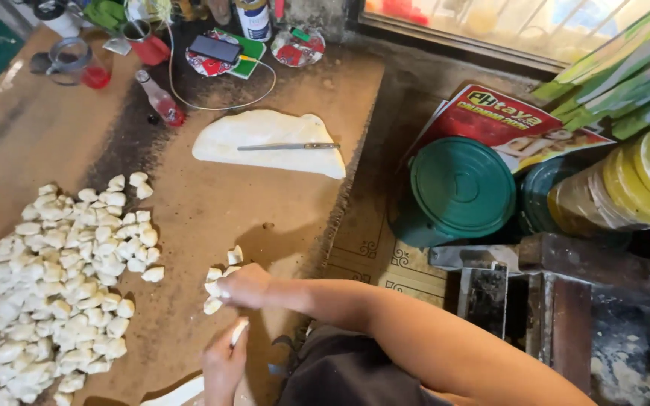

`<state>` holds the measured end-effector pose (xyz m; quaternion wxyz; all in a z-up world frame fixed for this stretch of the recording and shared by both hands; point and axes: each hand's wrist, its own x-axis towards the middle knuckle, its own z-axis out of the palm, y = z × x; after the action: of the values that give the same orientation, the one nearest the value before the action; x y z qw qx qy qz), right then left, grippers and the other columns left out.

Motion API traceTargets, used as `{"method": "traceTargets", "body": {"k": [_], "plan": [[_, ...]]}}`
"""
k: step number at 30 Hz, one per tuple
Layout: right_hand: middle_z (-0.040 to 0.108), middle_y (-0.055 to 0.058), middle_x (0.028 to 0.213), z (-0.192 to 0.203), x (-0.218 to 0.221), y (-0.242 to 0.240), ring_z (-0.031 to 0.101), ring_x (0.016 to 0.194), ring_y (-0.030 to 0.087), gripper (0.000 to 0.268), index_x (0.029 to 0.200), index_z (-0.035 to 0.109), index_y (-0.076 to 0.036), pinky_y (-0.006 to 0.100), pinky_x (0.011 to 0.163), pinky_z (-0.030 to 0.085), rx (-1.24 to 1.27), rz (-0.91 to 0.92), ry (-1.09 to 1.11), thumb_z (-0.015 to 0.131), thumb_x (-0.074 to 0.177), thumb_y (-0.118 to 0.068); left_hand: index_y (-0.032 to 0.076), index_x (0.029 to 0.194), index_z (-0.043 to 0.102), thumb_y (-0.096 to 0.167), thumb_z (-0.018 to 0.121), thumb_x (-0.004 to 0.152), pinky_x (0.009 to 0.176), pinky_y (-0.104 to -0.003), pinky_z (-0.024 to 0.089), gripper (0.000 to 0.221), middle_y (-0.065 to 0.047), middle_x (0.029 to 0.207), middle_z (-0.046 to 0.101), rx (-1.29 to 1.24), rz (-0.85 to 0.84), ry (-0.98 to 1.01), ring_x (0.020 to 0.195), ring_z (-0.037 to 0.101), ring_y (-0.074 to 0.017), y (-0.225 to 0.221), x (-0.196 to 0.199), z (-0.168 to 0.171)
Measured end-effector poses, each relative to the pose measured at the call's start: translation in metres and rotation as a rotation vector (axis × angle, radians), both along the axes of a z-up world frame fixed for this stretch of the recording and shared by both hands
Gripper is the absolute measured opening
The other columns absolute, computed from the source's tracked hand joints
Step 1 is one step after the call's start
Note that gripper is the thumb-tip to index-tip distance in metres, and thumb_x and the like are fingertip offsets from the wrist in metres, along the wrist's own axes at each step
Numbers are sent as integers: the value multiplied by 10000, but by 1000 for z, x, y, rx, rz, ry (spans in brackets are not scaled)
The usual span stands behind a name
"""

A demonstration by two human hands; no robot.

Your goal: Portioning a long strip of dough into small pieces by hand and piling them on a table.

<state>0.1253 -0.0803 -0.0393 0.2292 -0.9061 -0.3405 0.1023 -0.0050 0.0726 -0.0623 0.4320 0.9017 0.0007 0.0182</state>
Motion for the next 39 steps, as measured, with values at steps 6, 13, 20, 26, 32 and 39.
{"method": "traceTargets", "body": {"k": [6, 13, 20, 26, 32, 39], "plan": [[554, 104, 1266, 7, -15, 6, 535, 1115, 312, 718, 1316, 514, -149, 558, 895, 423, 112, 154, 180, 654, 790, -618, 130, 1334, 456, 162, 757, 756, 809, -436, 512, 652, -213, 1064, 567, 81, 98, 7, 897, 611, -381, 39, -1, -30], [685, 131, 1150, 10, -25, 15, 722, 961, 255, 587, 1228, 575, -130, 442, 936, 594, 428, 296, 24, 475, 921, -620, -6, 1006, 748, 64, 659, 910, 667, -402, 486, 149, -157, 746, 673, -29, 269, -121, 696, 606, -212, 59, 7, -88], [737, 38, 965, 69, 1, -21, 549, 517, 55, 241, 1220, 668, -90, 191, 384, 500, -121, 21, 487, 691, 984, -132, 112, 1083, 810, 159, 757, 888, 928, -267, 564, 207, -30, 1086, 804, -4, 9, -182, 972, 760, -107, -8, -16, -2], [685, 133, 1180, 9, -12, 14, 726, 933, 354, 683, 1285, 561, -279, 477, 725, 592, 163, 262, 194, 543, 770, -727, 200, 1655, 356, 46, 726, 684, 980, -478, 522, 1051, -164, 1405, 580, 207, 165, 0, 1166, 660, -348, 52, 4, -57], [719, 92, 1036, 21, -30, 33, 733, 891, 235, 205, 1148, 653, -107, 380, 869, 626, 575, 299, 33, 598, 1009, -247, 46, 957, 755, 245, 771, 884, 788, -410, 518, 212, -170, 913, 753, 47, 258, -79, 875, 717, -265, 77, -4, -112], [631, 92, 1098, -19, -6, 38, 667, 914, 280, 484, 1292, 582, -258, 446, 736, 516, -156, -9, 173, 644, 829, -381, 115, 1202, 777, 168, 680, 940, 1022, -294, 526, 285, -58, 1191, 779, -101, 37, -45, 1094, 719, -141, 52, -28, -26]]}}
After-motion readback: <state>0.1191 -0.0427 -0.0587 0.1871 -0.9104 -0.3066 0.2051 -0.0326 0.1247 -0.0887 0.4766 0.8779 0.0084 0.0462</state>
